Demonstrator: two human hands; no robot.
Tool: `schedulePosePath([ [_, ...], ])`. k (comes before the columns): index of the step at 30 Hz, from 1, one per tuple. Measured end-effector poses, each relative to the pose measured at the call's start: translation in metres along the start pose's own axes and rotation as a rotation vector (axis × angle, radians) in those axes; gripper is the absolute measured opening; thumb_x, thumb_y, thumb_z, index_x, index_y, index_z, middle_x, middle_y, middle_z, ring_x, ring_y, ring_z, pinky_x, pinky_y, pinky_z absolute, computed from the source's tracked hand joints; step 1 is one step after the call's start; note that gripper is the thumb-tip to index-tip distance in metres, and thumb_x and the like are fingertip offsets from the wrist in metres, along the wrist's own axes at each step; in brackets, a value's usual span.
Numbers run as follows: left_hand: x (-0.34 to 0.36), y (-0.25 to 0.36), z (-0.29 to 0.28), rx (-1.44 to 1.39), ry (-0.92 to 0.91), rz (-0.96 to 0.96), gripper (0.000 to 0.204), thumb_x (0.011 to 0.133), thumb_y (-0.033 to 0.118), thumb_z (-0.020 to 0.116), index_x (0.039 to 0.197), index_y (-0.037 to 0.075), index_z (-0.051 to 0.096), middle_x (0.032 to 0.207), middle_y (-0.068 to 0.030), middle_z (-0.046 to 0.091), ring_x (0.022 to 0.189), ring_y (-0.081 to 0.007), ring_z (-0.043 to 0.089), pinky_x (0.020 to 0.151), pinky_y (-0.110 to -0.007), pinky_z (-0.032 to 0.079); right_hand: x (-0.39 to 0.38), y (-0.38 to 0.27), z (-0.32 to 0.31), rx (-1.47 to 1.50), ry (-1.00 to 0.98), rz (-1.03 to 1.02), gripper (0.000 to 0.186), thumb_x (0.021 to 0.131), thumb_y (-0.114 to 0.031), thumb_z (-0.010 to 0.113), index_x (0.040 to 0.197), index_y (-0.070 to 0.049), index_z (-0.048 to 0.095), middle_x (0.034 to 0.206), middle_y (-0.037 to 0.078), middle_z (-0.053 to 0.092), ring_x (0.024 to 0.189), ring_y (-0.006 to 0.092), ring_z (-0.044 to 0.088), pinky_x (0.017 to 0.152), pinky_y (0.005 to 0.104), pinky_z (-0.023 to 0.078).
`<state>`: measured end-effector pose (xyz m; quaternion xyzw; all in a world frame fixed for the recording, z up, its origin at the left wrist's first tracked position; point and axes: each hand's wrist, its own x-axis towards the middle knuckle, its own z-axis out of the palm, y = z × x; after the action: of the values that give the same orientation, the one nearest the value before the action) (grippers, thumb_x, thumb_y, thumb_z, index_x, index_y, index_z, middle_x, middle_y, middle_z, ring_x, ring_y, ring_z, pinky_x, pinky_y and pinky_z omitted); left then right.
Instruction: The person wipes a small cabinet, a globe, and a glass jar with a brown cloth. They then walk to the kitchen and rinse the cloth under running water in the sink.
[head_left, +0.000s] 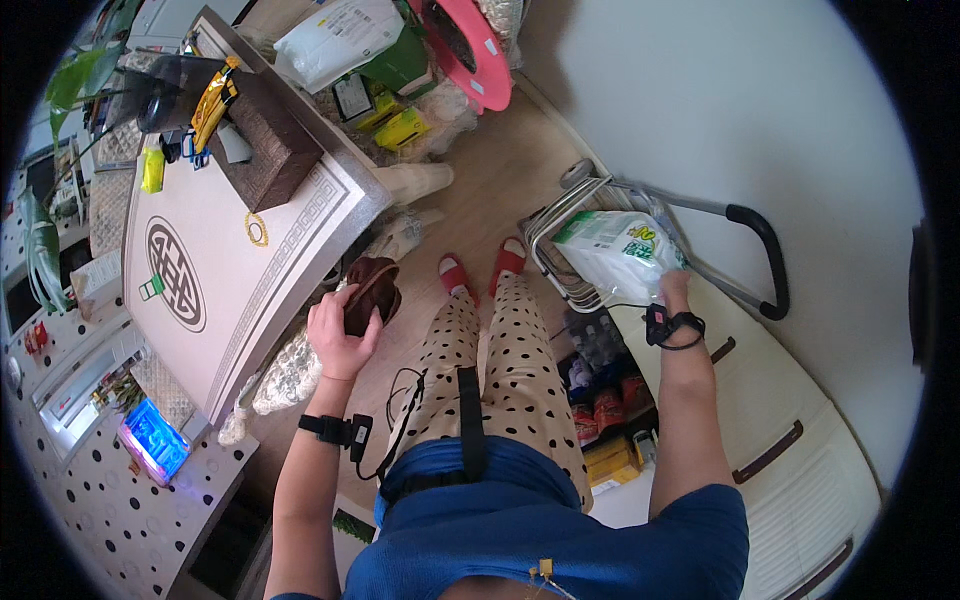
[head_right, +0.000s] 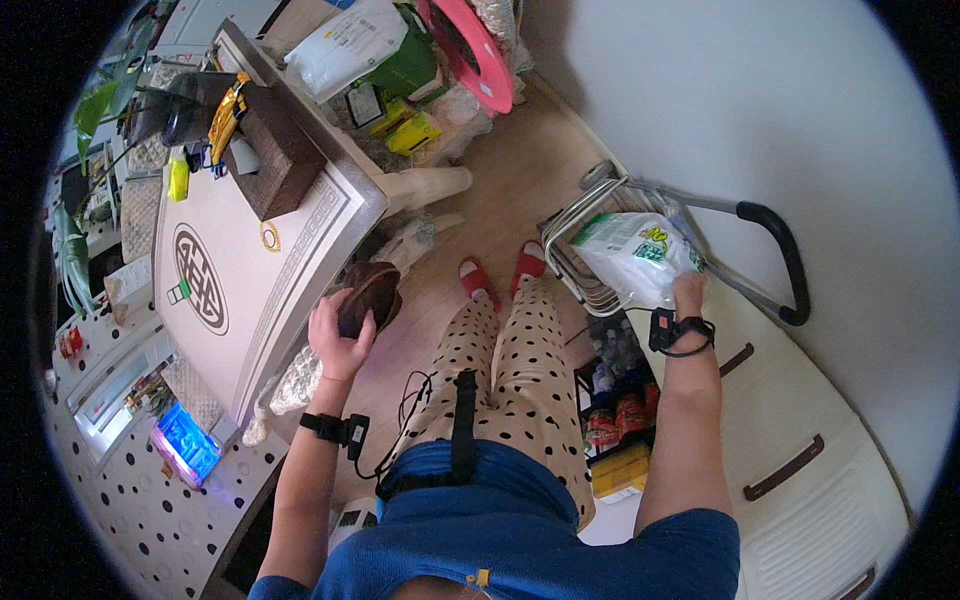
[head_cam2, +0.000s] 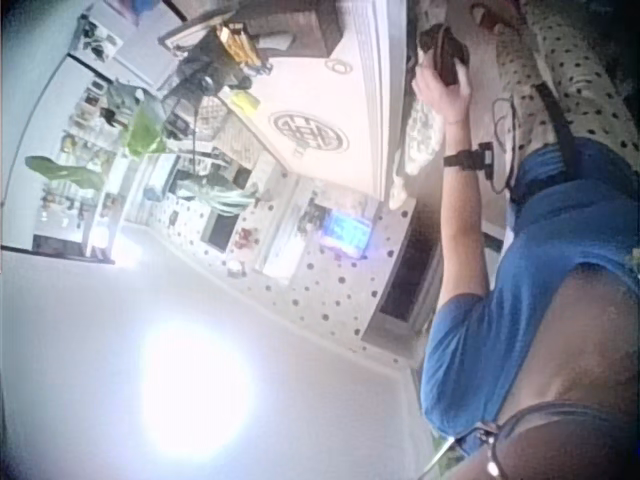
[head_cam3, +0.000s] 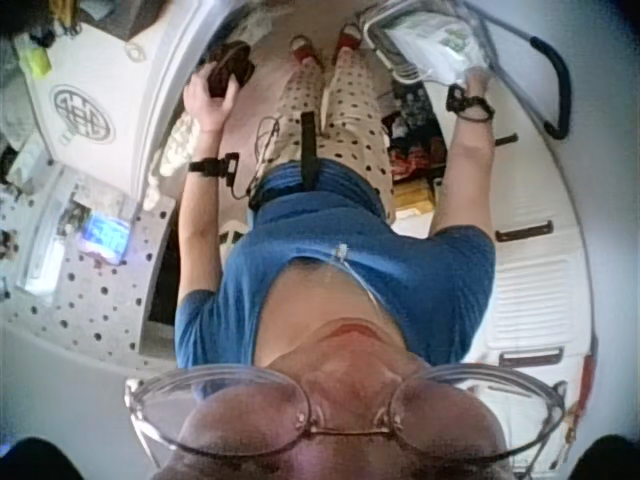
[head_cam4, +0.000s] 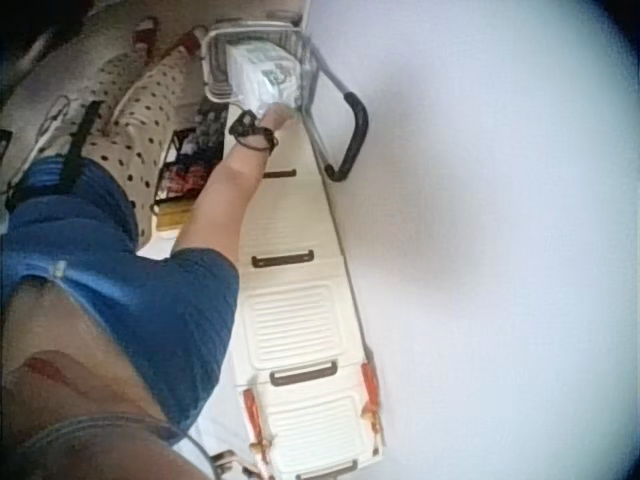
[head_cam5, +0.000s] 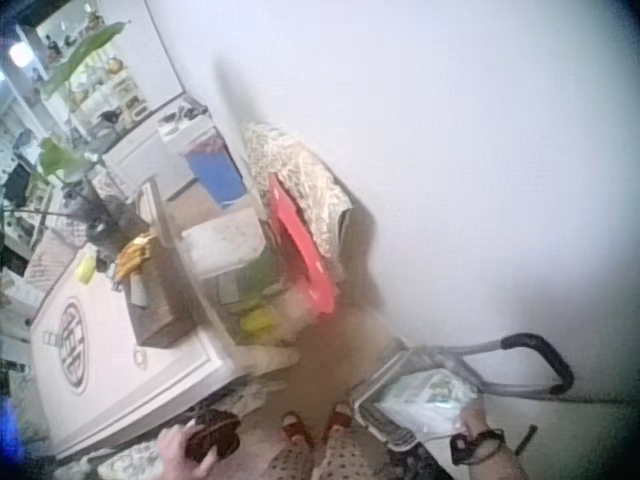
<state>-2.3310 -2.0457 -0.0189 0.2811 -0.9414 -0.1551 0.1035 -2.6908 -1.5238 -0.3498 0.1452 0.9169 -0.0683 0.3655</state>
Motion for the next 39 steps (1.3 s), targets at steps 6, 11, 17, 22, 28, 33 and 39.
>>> schedulePosePath([
  [6, -0.001, 0.001, -0.004, -0.012, 0.001, -0.007, 0.038, 0.070, 0.017, 0.074, 0.104, 0.007, 0.062, 0.088, -0.0089, 0.062, 0.076, -0.0282, 0.059, 0.070, -0.036, 0.044, 0.009, -0.005, -0.019, -0.448, -0.148, -0.249, 0.033, 0.081, -0.020, 0.058, 0.107, -0.001, 0.066, 0.113, 0.019, 0.067, 0.109, 0.0334, 0.063, 0.095, 0.0422, 0.046],
  [11, -0.002, 0.002, -0.007, -0.051, 0.016, 0.036, 0.038, 0.072, 0.020, 0.074, 0.106, 0.008, 0.062, 0.088, -0.0087, 0.062, 0.077, -0.0279, 0.059, 0.070, -0.037, 0.044, -0.071, -0.037, -0.053, 0.102, 0.473, -0.056, 0.036, 0.074, -0.011, 0.065, 0.109, -0.005, 0.065, 0.117, 0.015, 0.065, 0.113, 0.0358, 0.058, 0.097, 0.0445, 0.044],
  [17, -0.005, 0.001, -0.019, -0.220, -0.094, -0.032, 0.037, 0.078, 0.022, 0.074, 0.110, 0.008, 0.062, 0.099, -0.0117, 0.067, 0.088, -0.0332, 0.064, 0.078, -0.040, 0.049, -0.222, -0.094, -0.053, 0.615, 0.624, -0.524, 0.044, 0.074, 0.004, 0.066, 0.117, -0.005, 0.058, 0.112, 0.010, 0.064, 0.106, 0.0252, 0.059, 0.094, 0.0363, 0.046],
  [22, -0.015, 0.020, -0.031, -0.918, -0.281, -0.189, 0.035, 0.086, 0.017, 0.073, 0.114, 0.001, 0.058, 0.104, -0.0123, 0.067, 0.096, -0.0195, 0.064, 0.086, -0.031, 0.050, -0.397, -0.134, 0.002, 0.978, -0.045, -0.681, 0.038, 0.088, -0.008, 0.066, 0.124, -0.006, 0.054, 0.123, 0.008, 0.058, 0.109, 0.0175, 0.057, 0.088, 0.0311, 0.050],
  [28, -0.054, 0.060, -0.053, -1.546, -0.756, -0.255, 0.032, 0.094, 0.019, 0.066, 0.119, 0.003, 0.055, 0.111, -0.0057, 0.062, 0.104, -0.0146, 0.057, 0.093, -0.031, 0.047, -0.569, -0.156, 0.038, 1.532, -0.898, -0.285, 0.060, 0.095, -0.043, 0.061, 0.145, -0.019, 0.039, 0.138, 0.001, 0.052, 0.117, 0.0165, 0.051, 0.088, 0.0372, 0.050],
  [33, -0.057, 0.086, -0.064, -1.389, -0.996, -0.213, 0.033, 0.084, 0.001, 0.072, 0.111, 0.006, 0.053, 0.103, -0.0047, 0.063, 0.095, -0.0138, 0.060, 0.088, -0.029, 0.049, -0.588, -0.111, 0.018, 1.529, -0.527, -0.373, 0.045, 0.092, -0.032, 0.068, 0.131, -0.012, 0.056, 0.117, 0.002, 0.063, 0.099, 0.0150, 0.061, 0.083, 0.0324, 0.051],
  [39, -0.057, 0.128, -0.057, -1.338, -1.140, 0.061, 0.041, 0.073, -0.009, 0.079, 0.098, 0.006, 0.050, 0.091, -0.0052, 0.065, 0.083, -0.0136, 0.062, 0.077, -0.026, 0.052, -0.566, -0.041, 0.018, 1.285, 0.256, -0.550, 0.029, 0.083, -0.013, 0.072, 0.111, -0.005, 0.064, 0.101, 0.004, 0.066, 0.095, 0.0162, 0.062, 0.083, 0.0322, 0.052],
])
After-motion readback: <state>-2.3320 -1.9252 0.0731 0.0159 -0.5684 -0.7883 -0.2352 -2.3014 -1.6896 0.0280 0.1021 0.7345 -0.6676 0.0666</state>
